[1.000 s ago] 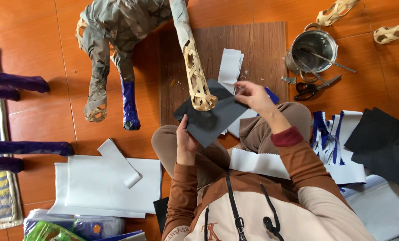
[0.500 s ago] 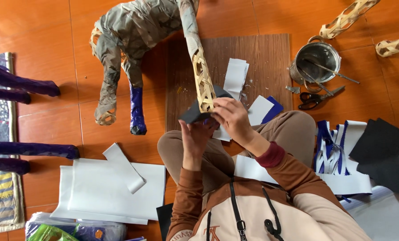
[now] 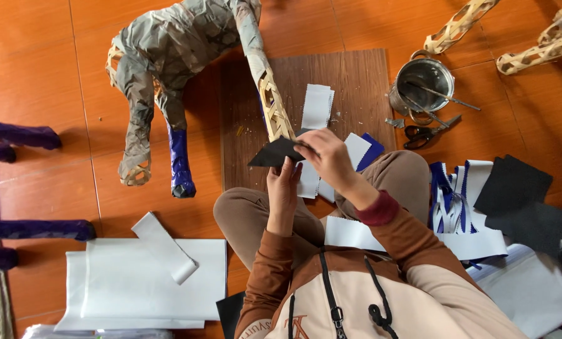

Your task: Decorating a giraffe sculpture by wrapping its legs with blue and white tape

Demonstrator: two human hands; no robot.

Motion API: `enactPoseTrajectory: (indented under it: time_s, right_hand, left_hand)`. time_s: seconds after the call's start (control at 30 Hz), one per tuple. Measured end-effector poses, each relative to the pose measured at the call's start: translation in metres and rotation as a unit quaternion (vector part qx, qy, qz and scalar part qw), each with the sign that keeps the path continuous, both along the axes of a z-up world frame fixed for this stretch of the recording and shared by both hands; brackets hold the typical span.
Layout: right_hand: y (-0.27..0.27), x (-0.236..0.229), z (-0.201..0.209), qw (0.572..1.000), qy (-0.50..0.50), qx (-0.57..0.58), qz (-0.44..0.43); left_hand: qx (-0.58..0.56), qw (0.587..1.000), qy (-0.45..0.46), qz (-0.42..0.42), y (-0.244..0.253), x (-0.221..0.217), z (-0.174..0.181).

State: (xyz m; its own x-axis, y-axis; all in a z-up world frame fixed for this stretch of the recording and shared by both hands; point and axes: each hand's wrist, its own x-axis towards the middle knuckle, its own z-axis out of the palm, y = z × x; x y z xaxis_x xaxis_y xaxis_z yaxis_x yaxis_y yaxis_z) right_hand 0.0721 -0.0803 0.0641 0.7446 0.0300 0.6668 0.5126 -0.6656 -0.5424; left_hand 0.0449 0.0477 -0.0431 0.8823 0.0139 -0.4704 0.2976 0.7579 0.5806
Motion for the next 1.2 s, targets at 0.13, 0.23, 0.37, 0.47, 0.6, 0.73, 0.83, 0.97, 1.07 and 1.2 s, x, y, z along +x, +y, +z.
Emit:
enactPoseTrajectory:
  time_s: [0.13,0.23,0.37,0.47,0.6,0.73,0.83,0.97,1.07,1.2]
  right_hand:
    - [-0.028,-0.022,0.003,0.994,0.089,0.009,0.065]
    - [-0.048,-0.039,-0.022,0.992,0.119,-0.03,0.038]
    - [-0.07,-0.046,-0.041,0.992,0.124,-0.016,-0.002]
    - [-0.078,-0.043,-0.037,0.992,0.129,-0.006,-0.01]
    - [-0.09,-0.035,-0.022,0.989,0.146,0.0,0.009]
    - [-0.089,-0.024,-0.005,0.964,0.253,-0.079,0.01]
    - [-0.055,-0.016,0.025,0.969,0.239,-0.04,0.053]
    - [-0.006,0.0,0.017,0.975,0.191,-0.115,0.007]
    - [0.003,0.014,-0.011,0.98,0.161,-0.113,-0.016]
    - [0.008,0.015,-0.01,0.981,0.141,-0.124,-0.052]
  left_hand:
    - [0.018,1.0,0.007,0.0,0.0,0.004,0.007]
    - [0.02,1.0,0.007,-0.011,0.0,0.004,0.007]
    - [0.026,0.999,0.019,-0.004,-0.001,0.006,0.007]
    - [0.005,1.0,0.022,0.001,-0.005,0.008,0.026]
    - [-0.015,1.0,0.025,0.003,-0.004,0.01,0.025]
    - [-0.023,0.999,0.023,0.005,-0.002,0.008,0.019]
    - [-0.026,0.999,0.016,0.008,-0.001,0.009,0.017]
    - [-0.043,0.999,-0.001,0.016,0.005,0.016,-0.028]
    - [-0.045,0.999,-0.001,0.013,0.005,0.012,-0.009]
    - [-0.06,0.998,-0.006,-0.004,0.007,0.017,-0.013]
